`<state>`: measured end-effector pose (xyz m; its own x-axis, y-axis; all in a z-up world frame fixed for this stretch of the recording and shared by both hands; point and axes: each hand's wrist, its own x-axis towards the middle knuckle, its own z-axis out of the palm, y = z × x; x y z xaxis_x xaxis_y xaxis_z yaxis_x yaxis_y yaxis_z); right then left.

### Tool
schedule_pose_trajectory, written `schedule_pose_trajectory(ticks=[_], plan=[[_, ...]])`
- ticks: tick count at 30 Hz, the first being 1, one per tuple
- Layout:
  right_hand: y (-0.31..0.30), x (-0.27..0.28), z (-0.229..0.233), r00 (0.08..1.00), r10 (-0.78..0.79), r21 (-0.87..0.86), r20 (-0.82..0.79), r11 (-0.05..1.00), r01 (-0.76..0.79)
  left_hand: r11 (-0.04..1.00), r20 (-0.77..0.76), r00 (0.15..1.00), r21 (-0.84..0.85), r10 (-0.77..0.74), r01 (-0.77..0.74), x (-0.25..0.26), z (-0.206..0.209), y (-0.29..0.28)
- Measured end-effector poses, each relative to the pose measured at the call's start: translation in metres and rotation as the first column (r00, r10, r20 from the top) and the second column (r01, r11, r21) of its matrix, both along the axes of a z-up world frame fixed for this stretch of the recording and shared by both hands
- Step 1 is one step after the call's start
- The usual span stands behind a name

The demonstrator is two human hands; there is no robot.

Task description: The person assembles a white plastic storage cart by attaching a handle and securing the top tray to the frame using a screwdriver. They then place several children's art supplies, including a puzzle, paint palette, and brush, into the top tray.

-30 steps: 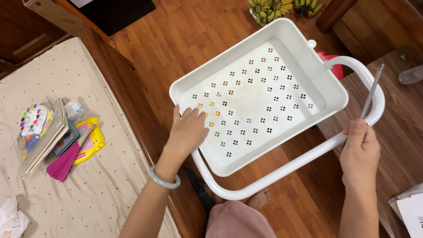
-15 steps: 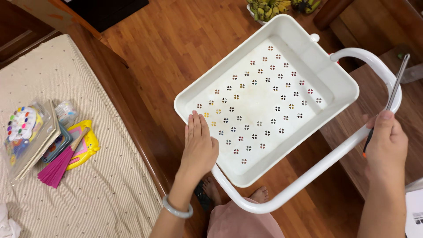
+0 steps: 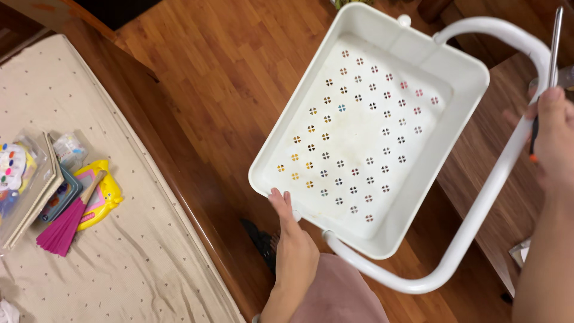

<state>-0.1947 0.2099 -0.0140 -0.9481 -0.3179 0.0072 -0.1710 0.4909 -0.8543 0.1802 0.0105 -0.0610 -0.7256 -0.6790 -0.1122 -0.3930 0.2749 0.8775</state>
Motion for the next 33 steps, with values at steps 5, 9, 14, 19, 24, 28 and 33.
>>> schedule_pose_trajectory(ticks=[5, 9, 14, 19, 24, 28, 33], plan=[[0.012, -0.030, -0.013, 0.995, 0.083, 0.056, -0.046, 0.995, -0.081, 0.940, -0.315, 0.927, 0.328, 0.206, -0.098, 0.011, -0.019, 0.016], [0.017, -0.049, -0.026, 0.985, 0.148, 0.041, -0.092, 0.989, -0.145, 0.924, -0.450, 0.815, 0.284, 0.364, -0.256, 0.024, -0.032, 0.030], [0.027, -0.062, -0.038, 0.995, 0.089, 0.129, -0.047, 0.988, -0.082, 0.935, -0.368, 0.860, 0.161, 0.354, -0.315, 0.033, -0.049, 0.051], [0.031, -0.064, -0.040, 0.992, 0.123, 0.119, -0.021, 0.986, -0.120, 0.973, -0.292, 0.929, 0.112, 0.226, -0.201, 0.031, -0.050, 0.075], [0.022, -0.057, -0.032, 0.986, 0.155, 0.095, -0.066, 0.984, -0.148, 0.980, -0.298, 0.942, 0.165, 0.153, -0.107, 0.016, -0.028, 0.084], [0.007, -0.042, -0.016, 0.985, 0.127, 0.211, -0.120, 0.972, -0.100, 0.879, -0.317, 0.943, -0.416, 0.099, -0.232, 0.000, -0.014, 0.036], [-0.015, -0.005, 0.008, 0.997, -0.073, 0.163, 0.020, 0.984, 0.069, 0.820, -0.074, 0.979, -0.536, 0.191, -0.200, -0.033, -0.013, -0.062]])
